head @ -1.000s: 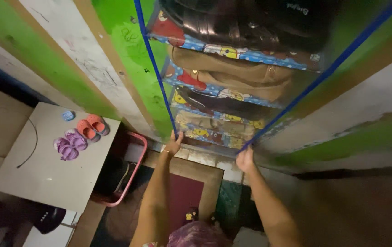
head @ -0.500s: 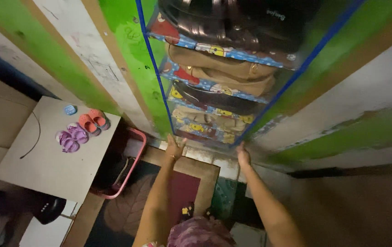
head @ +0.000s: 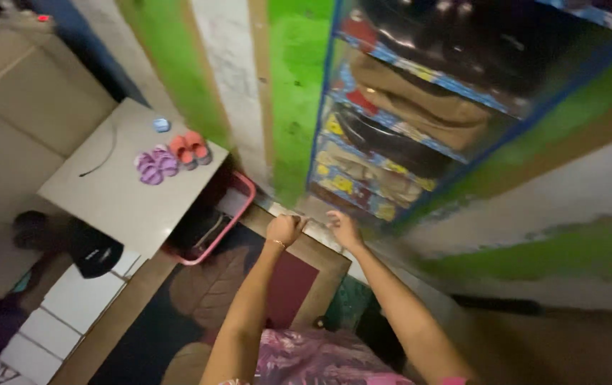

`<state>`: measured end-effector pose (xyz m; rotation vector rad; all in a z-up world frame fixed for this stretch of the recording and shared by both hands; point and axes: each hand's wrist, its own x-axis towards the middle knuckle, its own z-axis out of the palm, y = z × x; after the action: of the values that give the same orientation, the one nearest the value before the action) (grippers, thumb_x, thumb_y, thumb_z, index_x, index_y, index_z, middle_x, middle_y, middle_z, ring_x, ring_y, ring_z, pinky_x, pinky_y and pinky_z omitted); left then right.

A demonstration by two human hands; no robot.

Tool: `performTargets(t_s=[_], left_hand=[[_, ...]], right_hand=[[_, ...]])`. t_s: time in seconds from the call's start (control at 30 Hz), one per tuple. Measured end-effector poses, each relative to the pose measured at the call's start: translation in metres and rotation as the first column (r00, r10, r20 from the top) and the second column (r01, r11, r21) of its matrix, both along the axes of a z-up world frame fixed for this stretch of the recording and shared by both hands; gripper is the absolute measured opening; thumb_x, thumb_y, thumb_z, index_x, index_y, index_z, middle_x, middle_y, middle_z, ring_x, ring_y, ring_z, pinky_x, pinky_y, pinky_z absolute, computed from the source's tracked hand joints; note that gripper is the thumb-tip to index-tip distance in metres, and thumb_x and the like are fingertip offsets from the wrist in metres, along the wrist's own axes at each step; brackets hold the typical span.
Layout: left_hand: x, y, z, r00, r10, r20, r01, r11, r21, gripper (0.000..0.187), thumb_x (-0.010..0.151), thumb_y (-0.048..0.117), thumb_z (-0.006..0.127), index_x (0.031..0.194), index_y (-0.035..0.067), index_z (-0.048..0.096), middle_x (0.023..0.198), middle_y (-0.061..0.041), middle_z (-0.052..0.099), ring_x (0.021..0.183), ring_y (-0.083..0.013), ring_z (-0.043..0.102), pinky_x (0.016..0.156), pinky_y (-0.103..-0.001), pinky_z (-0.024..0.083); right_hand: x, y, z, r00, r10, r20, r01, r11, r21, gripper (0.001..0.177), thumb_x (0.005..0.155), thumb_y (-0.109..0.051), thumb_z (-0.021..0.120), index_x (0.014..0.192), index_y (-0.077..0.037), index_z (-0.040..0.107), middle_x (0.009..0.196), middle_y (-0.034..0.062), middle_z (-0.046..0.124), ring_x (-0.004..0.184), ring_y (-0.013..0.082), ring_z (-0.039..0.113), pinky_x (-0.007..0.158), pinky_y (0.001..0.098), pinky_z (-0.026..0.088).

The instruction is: Organizing shoes by placing them into a hanging shoe rack with zippered compartments

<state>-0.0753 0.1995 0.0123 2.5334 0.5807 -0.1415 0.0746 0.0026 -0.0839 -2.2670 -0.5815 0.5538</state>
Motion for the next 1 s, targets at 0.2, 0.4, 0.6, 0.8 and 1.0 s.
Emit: performTargets(t_s=[0.2,0.4,0.6,0.8,1.0], left_hand=[[-0.057,0.082,0.036,0.995,0.064,0.075,-0.082,0.959,0.270,0.048,0.098,0.042,0.055,0.144,0.030,0.054,0.150,-0.005,0.053,0.142,-0.0258,0.047,0.111,-0.050,0.044],[-0.129,0.181,0.076,0.978,0.172,0.122,-0.201,0.935,0.293,0.064,0.100,0.048,0.054,0.152,0.013,0.044,0.165,-0.023,0.027,0.152,-0.0380,0.028,0.119,-0.054,0.033],[-0.169,0.260,0.045,0.961,0.276,-0.015,-0.259,0.919,0.296,0.072,0.100,0.061,0.047,0.155,0.016,0.039,0.167,-0.024,0.018,0.155,-0.0389,0.017,0.122,-0.056,0.023],[-0.183,0.308,0.040,0.940,0.336,-0.061,-0.313,0.919,0.238,0.073,0.101,0.064,0.043,0.154,0.013,0.041,0.166,-0.024,0.020,0.155,-0.0389,0.018,0.123,-0.055,0.022],[-0.182,0.368,0.015,0.922,0.365,-0.125,-0.339,0.921,0.190,0.073,0.101,0.064,0.040,0.154,0.014,0.041,0.168,-0.023,0.016,0.156,-0.0377,0.015,0.124,-0.054,0.021]], right_hand=[[-0.056,0.117,0.072,0.953,0.106,0.285,-0.105,0.994,-0.016,0.046,0.089,-0.045,0.073,0.134,-0.035,0.067,0.138,0.0031,0.065,0.132,0.0269,0.058,0.113,0.0452,0.043],[-0.111,0.240,0.126,0.934,0.246,0.258,-0.237,0.969,-0.065,0.056,0.095,-0.051,0.065,0.146,-0.029,0.059,0.154,0.0136,0.051,0.142,0.0411,0.046,0.119,0.0515,0.035],[-0.156,0.331,0.121,0.928,0.313,0.202,-0.302,0.950,-0.082,0.060,0.095,-0.050,0.064,0.150,-0.028,0.054,0.158,0.0173,0.045,0.148,0.0436,0.036,0.123,0.0526,0.030],[-0.165,0.396,0.113,0.897,0.416,0.152,-0.392,0.905,-0.165,0.065,0.096,-0.060,0.059,0.151,-0.027,0.052,0.161,0.0128,0.042,0.150,0.0405,0.033,0.124,0.0539,0.026],[-0.144,0.475,0.081,0.846,0.505,0.171,-0.458,0.852,-0.254,0.063,0.097,-0.063,0.055,0.150,-0.029,0.054,0.161,0.0087,0.043,0.152,0.0359,0.030,0.125,0.0484,0.025]])
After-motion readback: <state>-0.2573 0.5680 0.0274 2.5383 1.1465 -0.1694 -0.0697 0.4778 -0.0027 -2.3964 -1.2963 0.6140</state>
